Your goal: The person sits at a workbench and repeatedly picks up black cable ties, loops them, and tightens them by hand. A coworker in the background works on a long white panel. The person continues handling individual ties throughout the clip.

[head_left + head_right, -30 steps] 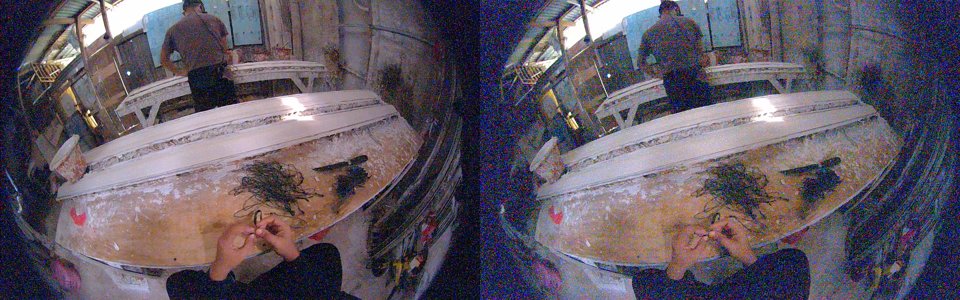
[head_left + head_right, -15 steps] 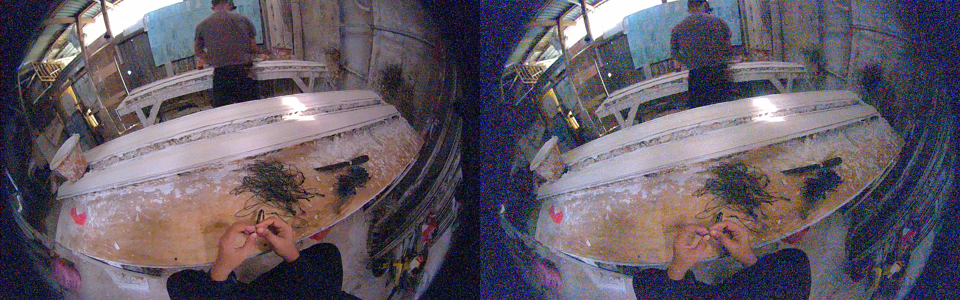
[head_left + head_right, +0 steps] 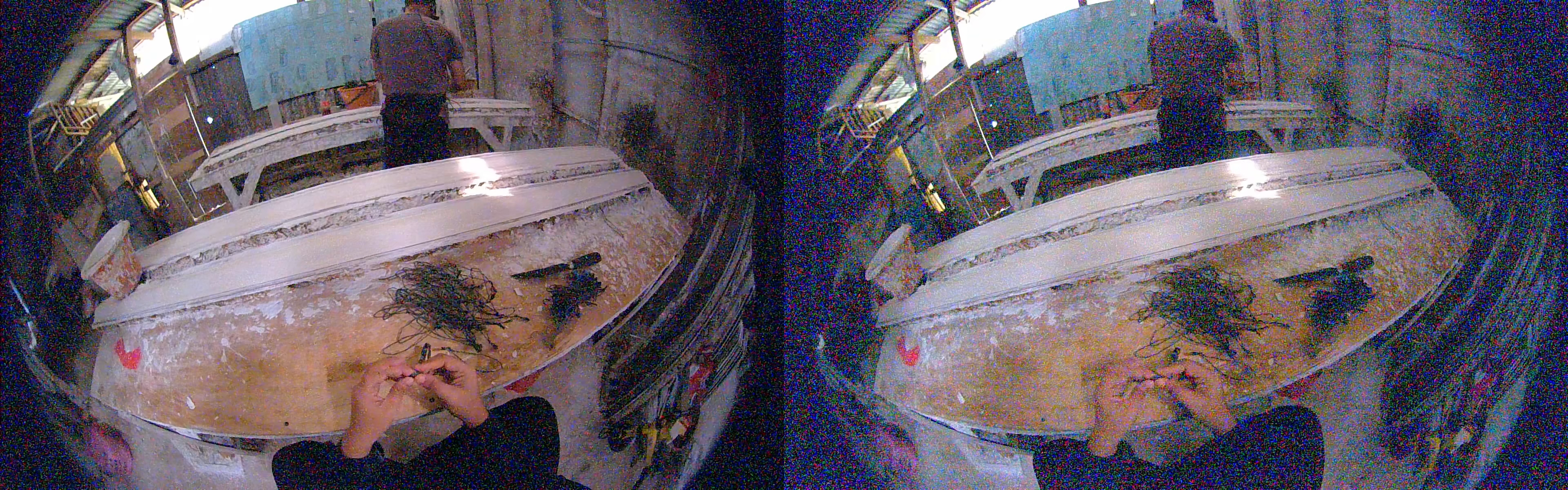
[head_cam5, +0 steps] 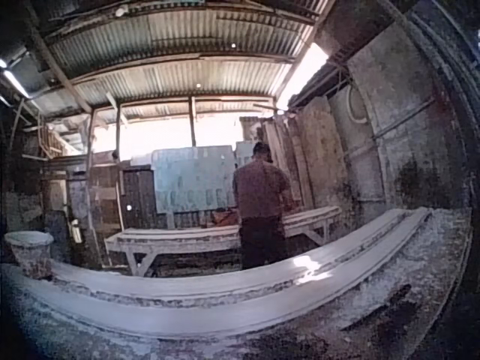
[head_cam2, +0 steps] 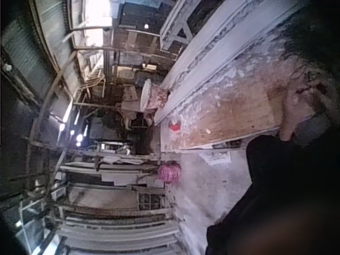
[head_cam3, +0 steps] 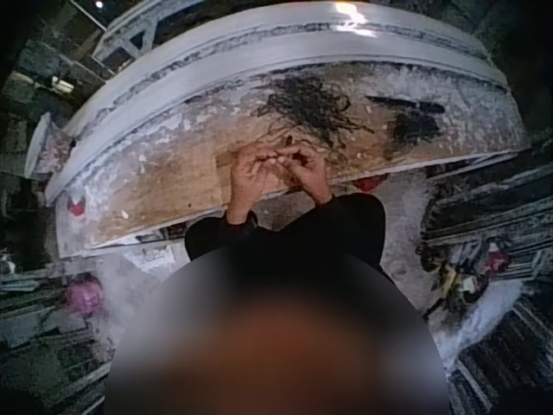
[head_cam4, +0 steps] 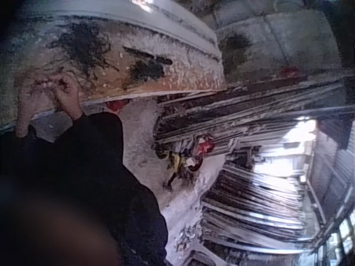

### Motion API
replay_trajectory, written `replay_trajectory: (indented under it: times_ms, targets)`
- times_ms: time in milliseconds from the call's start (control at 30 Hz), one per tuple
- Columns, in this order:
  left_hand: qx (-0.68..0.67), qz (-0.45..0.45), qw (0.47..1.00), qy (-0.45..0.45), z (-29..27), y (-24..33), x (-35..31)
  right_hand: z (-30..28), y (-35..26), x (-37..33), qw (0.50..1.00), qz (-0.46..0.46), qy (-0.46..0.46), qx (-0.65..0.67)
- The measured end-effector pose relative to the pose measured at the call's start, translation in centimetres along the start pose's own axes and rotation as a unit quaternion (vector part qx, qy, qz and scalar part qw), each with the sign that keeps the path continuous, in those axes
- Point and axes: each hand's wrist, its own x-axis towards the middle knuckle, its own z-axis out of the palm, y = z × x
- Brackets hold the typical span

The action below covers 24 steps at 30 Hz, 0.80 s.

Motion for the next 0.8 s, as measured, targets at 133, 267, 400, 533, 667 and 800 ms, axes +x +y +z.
replay_trajectory:
  times_ms: [133,267,400,533,667,800]
  targets:
    - [0.051,0.015,0.999,-0.013,-0.1,0.1,0.1,0.0,0.1,0.1,1.000,-0.015,-0.002,-0.014]
    - [0.080,0.017,0.997,-0.008,-0.2,0.3,0.2,-0.1,0.4,0.2,0.999,-0.041,-0.005,-0.014]
    - [0.019,-0.033,0.999,0.018,0.3,0.2,0.0,-0.1,0.9,0.3,0.997,-0.058,0.002,-0.044]
    - [0.058,-0.001,0.998,0.021,0.3,0.3,0.2,-0.1,1.0,0.2,0.998,-0.031,0.006,-0.053]
    - [0.038,-0.053,0.998,0.010,0.1,0.8,0.3,0.1,0.5,0.2,0.998,-0.056,0.003,-0.022]
    - [0.034,-0.067,0.997,0.024,0.2,1.0,0.1,0.4,0.0,0.0,0.997,-0.071,0.014,0.027]
